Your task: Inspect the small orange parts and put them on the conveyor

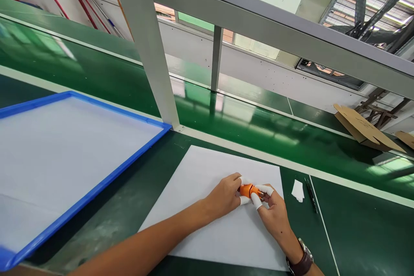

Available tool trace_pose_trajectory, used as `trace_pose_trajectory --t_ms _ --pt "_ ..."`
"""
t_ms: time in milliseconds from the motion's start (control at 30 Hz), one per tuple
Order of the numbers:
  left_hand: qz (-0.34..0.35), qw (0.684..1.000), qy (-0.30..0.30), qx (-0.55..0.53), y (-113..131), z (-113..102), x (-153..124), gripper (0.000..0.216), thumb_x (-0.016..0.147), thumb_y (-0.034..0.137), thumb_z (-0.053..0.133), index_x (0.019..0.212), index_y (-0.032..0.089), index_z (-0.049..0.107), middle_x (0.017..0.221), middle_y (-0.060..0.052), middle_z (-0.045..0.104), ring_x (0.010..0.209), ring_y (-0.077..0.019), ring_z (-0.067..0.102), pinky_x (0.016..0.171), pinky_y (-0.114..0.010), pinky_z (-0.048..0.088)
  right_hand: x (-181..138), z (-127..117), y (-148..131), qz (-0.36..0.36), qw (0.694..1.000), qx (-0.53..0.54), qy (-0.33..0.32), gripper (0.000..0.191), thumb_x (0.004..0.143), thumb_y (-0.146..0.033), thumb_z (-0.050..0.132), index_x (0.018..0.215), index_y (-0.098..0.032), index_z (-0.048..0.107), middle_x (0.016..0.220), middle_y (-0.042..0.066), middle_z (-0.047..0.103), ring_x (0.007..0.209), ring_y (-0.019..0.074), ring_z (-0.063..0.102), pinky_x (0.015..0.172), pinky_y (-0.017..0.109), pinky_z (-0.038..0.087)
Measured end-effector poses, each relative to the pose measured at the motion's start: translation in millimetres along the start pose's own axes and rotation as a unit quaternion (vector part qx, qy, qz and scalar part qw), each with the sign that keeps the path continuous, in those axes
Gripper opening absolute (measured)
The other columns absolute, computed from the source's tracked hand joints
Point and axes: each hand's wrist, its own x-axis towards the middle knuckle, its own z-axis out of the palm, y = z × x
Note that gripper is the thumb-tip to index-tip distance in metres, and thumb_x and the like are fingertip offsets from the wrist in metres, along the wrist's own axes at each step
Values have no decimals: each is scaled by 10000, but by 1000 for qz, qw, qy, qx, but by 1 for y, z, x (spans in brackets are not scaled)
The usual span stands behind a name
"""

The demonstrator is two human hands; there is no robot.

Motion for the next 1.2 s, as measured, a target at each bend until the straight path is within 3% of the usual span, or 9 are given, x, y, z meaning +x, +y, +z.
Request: trace_pose_trajectory --t_ms 167,533,700,900,1067,1200 --pt "1 999 -15 44 0 2 -1 307 757 155 794 1041 193 684 893 -15 637 709 -142 570 655 -268 505 -1 5 1 18 999 28 9 164 934 -254 644 1095 -255 678 981 50 690 858 184 695 776 332 636" --pt "-7 997 -7 73 -1 10 -1 266 733 145 849 925 184 669 876 -12 648 702 -147 588 623 -266 505 3 0 -3 17 999 34 -29 159 961 -287 624 1109 -263 677 995 63 692 865 192 683 786 352 637" --pt "-8 996 -3 93 -2 14 -3 322 722 96 829 988 184 669 922 -34 656 756 -175 618 658 -290 525 8 -1 -5 46 996 57 -46 145 939 -354 662 1044 -255 681 981 65 700 860 202 691 816 376 639" --pt "-39 998 -30 27 4 3 -1 337 769 207 807 1071 209 657 921 -13 623 712 -151 584 663 -291 513 7 -5 0 57 993 85 -53 218 930 -414 679 1079 -255 698 1062 83 722 929 224 717 839 384 645" --pt "-47 998 -28 8 10 -1 -1 362 745 127 760 1081 224 664 910 8 601 702 -135 561 652 -271 499 5 -9 3 38 996 63 -56 258 948 -381 659 1184 -276 650 1088 67 699 968 211 702 892 391 634" --pt "-38 999 -24 4 9 0 -1 370 767 124 746 1107 242 662 955 2 626 717 -133 571 661 -269 513 3 -7 2 43 997 48 -52 196 965 -337 622 1145 -265 642 1110 78 696 983 217 696 909 414 629"
